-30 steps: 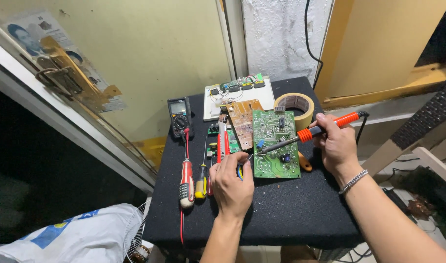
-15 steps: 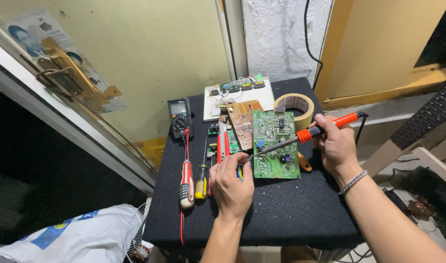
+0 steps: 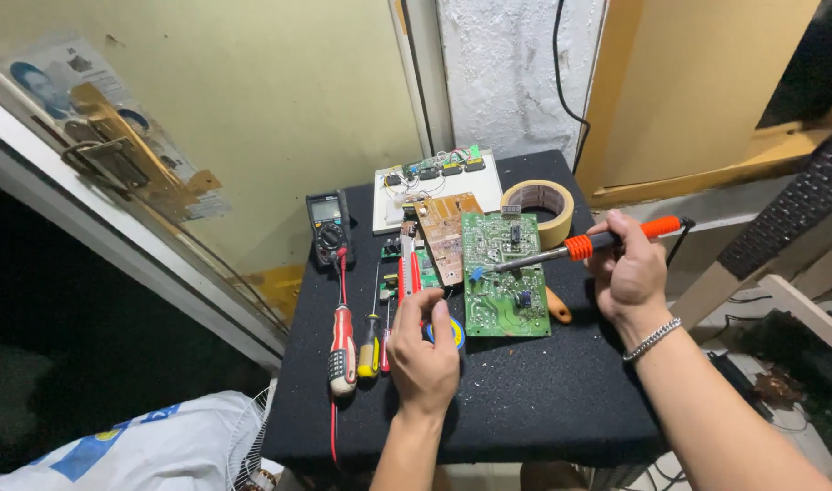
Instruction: The person is cleaning a circuit board with a brush and then soldering components onto it using a soldering iron at a repair bench.
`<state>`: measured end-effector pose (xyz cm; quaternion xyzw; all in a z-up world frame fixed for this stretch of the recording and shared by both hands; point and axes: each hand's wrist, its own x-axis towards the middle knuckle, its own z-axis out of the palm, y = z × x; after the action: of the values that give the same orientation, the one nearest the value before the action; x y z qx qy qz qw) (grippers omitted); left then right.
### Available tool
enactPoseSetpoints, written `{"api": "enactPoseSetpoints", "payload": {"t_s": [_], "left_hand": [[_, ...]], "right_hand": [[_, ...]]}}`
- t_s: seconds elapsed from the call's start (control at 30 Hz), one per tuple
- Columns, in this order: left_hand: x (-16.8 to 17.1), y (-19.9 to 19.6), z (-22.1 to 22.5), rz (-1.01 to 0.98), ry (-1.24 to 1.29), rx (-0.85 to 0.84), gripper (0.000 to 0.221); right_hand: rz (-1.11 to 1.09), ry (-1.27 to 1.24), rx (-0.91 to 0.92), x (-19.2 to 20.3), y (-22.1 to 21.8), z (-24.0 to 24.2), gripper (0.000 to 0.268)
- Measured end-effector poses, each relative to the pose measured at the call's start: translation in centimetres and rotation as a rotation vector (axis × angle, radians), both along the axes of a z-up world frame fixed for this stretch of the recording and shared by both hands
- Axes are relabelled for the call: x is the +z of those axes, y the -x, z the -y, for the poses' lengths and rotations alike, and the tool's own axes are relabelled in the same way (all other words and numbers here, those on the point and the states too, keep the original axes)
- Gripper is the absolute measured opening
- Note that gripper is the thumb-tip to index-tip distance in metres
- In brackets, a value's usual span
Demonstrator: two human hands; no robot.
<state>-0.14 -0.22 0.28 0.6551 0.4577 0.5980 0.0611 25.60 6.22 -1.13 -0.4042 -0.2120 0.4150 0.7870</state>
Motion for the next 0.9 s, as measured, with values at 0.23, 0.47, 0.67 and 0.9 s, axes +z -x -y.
{"api": "enactPoseSetpoints", "payload": {"t_s": [0.23,0.47,0.67,0.9], "left_hand": [[-0.4,0.3,0.1,0.046,0.121,0.061,0.018],[0.0,0.2,0.4,-0.056,-0.020,0.159,0.016],[1.2,-0.5,1.4,-0.198,-0.198,0.193,0.015],[1.3,-3.1,1.2,-0.560,-0.305,0.071,0.015]], "right_hand": [[-0.057,-0.010,-0.047,-0.1,-0.8,0.1,0.033],[-0.134,-0.112,-0.104,0.2,-1.2,0.4,0.031],[0.130,-0.183,-0.213,1.9,0.0,2.6,0.031],[0.839,-0.270,-0.292,1.9,1.5,3.8,0.046]]}}
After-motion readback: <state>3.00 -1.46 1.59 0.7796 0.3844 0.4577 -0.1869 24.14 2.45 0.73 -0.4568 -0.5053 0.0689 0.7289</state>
